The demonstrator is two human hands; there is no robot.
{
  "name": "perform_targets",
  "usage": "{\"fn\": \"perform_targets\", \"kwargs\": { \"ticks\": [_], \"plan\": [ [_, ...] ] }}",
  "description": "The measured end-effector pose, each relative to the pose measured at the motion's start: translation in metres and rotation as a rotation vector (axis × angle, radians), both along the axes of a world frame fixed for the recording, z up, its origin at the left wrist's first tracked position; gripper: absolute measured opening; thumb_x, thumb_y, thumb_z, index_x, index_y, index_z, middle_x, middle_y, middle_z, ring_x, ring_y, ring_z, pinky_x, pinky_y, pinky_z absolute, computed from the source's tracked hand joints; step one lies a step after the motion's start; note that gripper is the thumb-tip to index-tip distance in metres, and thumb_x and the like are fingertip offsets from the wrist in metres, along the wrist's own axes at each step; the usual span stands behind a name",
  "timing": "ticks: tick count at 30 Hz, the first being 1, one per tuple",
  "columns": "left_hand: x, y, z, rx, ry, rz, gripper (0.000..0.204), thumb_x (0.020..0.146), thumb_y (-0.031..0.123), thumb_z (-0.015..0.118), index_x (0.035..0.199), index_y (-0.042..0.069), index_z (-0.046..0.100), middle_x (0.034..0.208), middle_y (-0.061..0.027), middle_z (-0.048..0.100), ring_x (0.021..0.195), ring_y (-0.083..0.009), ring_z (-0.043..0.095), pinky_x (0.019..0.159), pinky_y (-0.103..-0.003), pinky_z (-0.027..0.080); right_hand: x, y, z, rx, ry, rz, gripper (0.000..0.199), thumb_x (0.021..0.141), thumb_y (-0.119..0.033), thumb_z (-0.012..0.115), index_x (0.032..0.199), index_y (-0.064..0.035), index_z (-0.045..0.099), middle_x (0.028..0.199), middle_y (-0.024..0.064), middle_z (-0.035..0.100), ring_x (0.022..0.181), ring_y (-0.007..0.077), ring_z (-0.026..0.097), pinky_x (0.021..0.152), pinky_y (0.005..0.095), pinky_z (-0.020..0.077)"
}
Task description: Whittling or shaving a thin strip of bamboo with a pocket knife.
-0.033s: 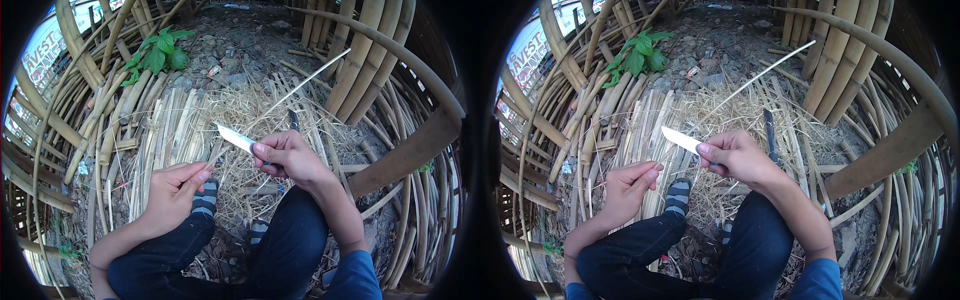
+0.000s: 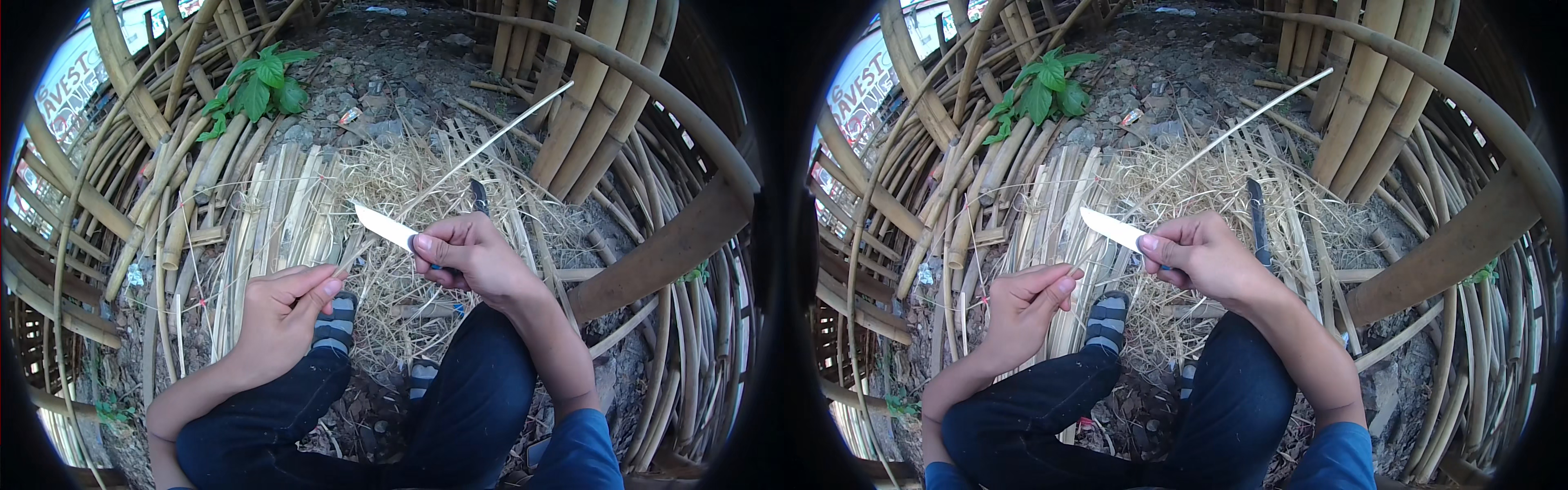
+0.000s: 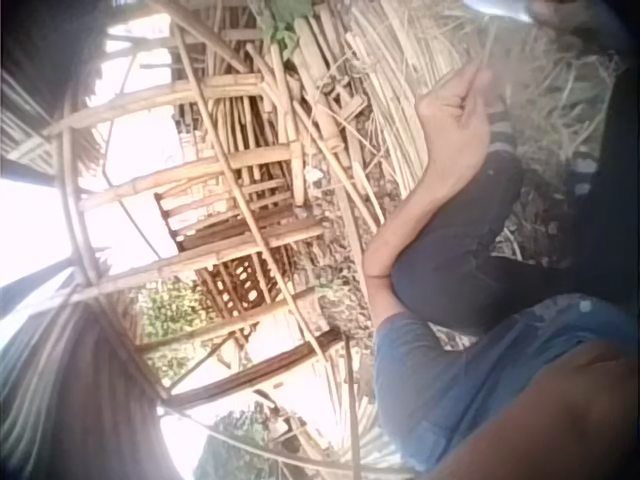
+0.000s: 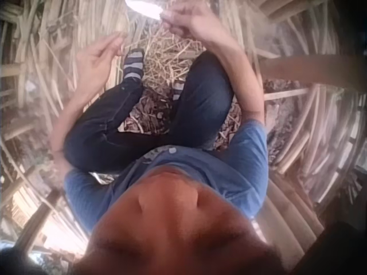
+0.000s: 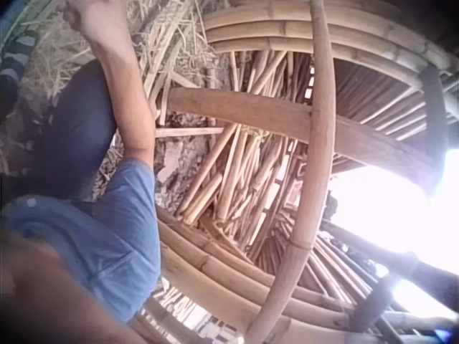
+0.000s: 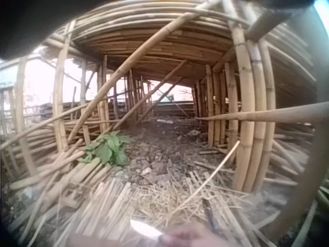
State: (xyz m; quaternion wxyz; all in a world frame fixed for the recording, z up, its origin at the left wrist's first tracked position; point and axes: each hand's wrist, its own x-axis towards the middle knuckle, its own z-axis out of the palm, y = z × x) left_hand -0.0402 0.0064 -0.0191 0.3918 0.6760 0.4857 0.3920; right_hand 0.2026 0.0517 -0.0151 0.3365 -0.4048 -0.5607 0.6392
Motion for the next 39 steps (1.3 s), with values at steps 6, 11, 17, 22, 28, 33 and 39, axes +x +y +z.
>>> {"fn": "perform_targets", "kwargs": {
  "ticks": [6,11,17,22,28,33,39],
  "plan": [
    [-0.016,-0.001,-0.005,-0.06,-0.019,0.074,0.02,0.091,0.006,0.058,0.104,-0.006,0.066,0.079,-0.0079,0.064,0.064,-0.0065,0.054,0.057,-0.021,0.044,0.037,0.019,-0.012,0.039,0.087,-0.294,0.032,0.097,-0.025,0.051,0.072,-0.0045,0.057,0.054,-0.0029,0.044,0.043,0.0025,0.032,0.038,0.019,0.0227],
    [-0.019,0.0,-0.01,-0.049,0.085,0.05,0.019,0.091,0.007,0.059,0.103,-0.006,0.067,0.074,-0.0067,0.063,0.063,-0.0065,0.054,0.058,-0.021,0.044,0.037,0.016,-0.013,0.045,0.004,-0.241,0.033,0.097,-0.025,0.051,0.073,-0.0039,0.058,0.054,-0.0031,0.045,0.043,0.0028,0.034,0.039,0.0185,0.0241],
    [0.006,-0.001,-0.003,-0.118,0.044,-0.061,0.018,0.091,0.006,0.058,0.104,-0.004,0.067,0.072,-0.0052,0.061,0.061,-0.0067,0.052,0.054,-0.021,0.042,-0.009,-0.002,-0.006,0.01,-0.072,0.191,0.031,0.096,-0.022,0.053,0.075,-0.0012,0.061,0.055,-0.0029,0.048,0.047,0.0043,0.039,0.045,0.0215,0.0296],
    [0.011,-0.004,0.001,-0.056,0.04,-0.081,0.018,0.091,0.006,0.058,0.103,-0.003,0.067,0.07,-0.0047,0.061,0.059,-0.0064,0.052,0.052,-0.022,0.041,-0.013,-0.003,-0.005,-0.064,-0.03,0.193,0.03,0.096,-0.023,0.054,0.077,-0.0004,0.063,0.053,-0.0034,0.047,0.046,0.0038,0.037,0.043,0.0218,0.0282],
    [0.009,-0.004,-0.001,-0.011,0.033,-0.061,0.017,0.09,0.005,0.059,0.102,-0.003,0.067,0.068,-0.0055,0.06,0.058,-0.0072,0.052,0.051,-0.022,0.041,-0.012,-0.003,-0.009,0.026,-0.061,0.11,0.031,0.095,-0.024,0.056,0.075,-0.0004,0.064,0.053,-0.0032,0.048,0.046,0.0035,0.038,0.043,0.021,0.0287],
    [0.009,-0.004,0.004,0.061,0.107,-0.054,0.016,0.09,0.005,0.059,0.101,-0.004,0.068,0.068,-0.0063,0.061,0.057,-0.0078,0.053,0.05,-0.023,0.041,-0.01,-0.006,-0.005,0.06,-0.083,0.03,0.031,0.094,-0.023,0.057,0.074,-0.0002,0.064,0.055,-0.0027,0.05,0.047,0.0033,0.04,0.044,0.0206,0.0299],
    [-0.008,-0.005,0.002,0.044,0.101,0.08,0.019,0.092,0.008,0.058,0.099,-0.006,0.068,0.072,-0.0063,0.064,0.059,-0.0065,0.051,0.056,-0.022,0.043,0.023,0.008,-0.003,0.042,0.083,-0.21,0.033,0.096,-0.025,0.052,0.073,-0.0026,0.059,0.056,-0.0027,0.048,0.045,0.0024,0.037,0.041,0.0186,0.0258]
  ]
}}
